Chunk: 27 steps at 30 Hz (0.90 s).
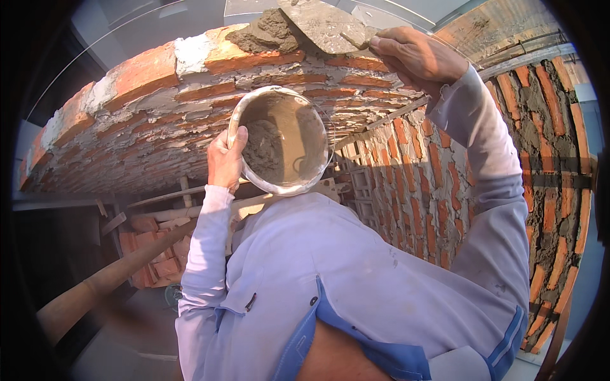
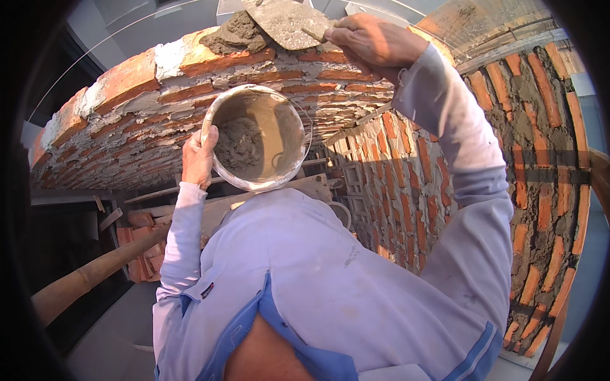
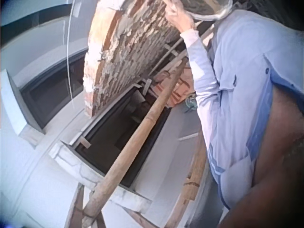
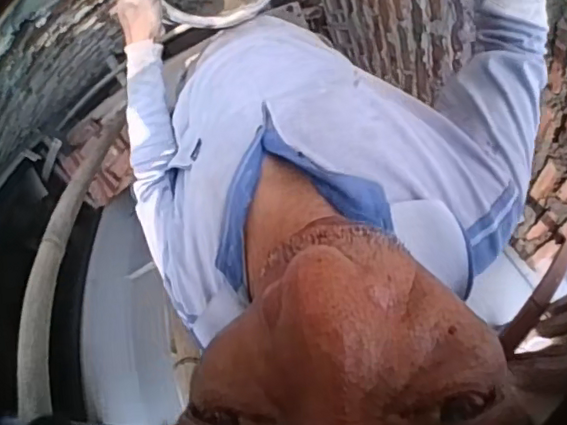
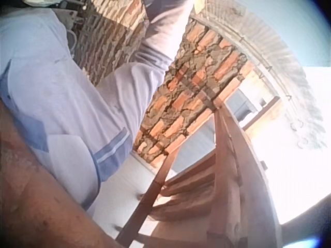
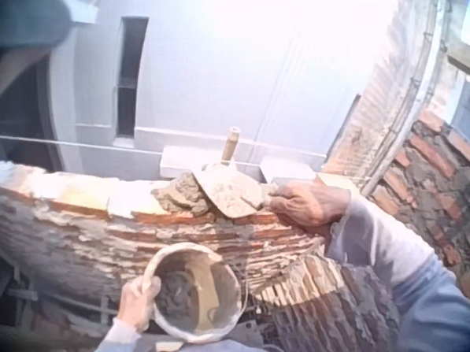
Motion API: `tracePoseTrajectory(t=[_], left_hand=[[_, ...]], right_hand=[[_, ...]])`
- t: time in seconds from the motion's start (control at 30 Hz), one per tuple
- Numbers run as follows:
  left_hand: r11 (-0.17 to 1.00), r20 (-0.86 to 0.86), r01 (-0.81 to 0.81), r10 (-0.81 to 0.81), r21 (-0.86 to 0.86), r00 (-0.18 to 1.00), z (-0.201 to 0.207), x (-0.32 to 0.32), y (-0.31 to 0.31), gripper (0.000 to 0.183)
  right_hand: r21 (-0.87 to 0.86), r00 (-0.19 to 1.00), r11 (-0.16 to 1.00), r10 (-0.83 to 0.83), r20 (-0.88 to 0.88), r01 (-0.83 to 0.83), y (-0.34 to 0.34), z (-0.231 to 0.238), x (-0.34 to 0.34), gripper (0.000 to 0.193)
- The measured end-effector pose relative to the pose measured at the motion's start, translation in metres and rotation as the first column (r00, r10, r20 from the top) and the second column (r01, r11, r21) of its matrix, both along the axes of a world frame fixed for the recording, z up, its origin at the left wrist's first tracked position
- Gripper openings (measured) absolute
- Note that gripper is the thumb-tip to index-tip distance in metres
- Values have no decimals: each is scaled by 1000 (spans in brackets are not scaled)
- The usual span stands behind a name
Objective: The person scoops mortar from a bucket using a trowel and applies it to a partially built brick wall. They then pick up a red brick, place it onto the mortar bed, and tap it into position. The process is repeated to continue building the wall.
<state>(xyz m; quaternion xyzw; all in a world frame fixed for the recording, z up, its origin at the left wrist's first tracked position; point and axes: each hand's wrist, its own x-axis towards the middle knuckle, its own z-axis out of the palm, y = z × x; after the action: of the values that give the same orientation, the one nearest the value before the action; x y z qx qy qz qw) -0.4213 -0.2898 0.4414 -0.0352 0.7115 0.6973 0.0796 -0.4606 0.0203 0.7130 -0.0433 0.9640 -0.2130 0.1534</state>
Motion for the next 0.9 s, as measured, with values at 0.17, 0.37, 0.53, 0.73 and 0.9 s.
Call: tracePoseTrajectory(t=[0.17, 0.37, 0.53, 0.73, 0.9], left_hand=[[996, 8, 29, -30, 84, 1000, -15, 2, -11, 39], [996, 69, 71, -75, 61, 995, -27, 15, -21, 32], [995, 89, 103, -103, 2, 991, -26, 20, -14, 40], [998, 102, 69, -69, 7, 992, -25, 37, -12, 38], [995, 222, -69, 52, 69, 974, -10, 67, 5, 36]], right_hand=[[292, 997, 954, -71, 30, 59, -5, 20, 1, 40], [297, 976, 938, -135, -169, 181, 31, 2, 54, 35], [200, 864, 979, 135, -486, -41, -26, -106, 82, 26], [135, 835, 988, 7, -551, 81, 14, -178, 50, 25], [243, 870, 965, 33, -492, 100, 93, -149, 58, 26]])
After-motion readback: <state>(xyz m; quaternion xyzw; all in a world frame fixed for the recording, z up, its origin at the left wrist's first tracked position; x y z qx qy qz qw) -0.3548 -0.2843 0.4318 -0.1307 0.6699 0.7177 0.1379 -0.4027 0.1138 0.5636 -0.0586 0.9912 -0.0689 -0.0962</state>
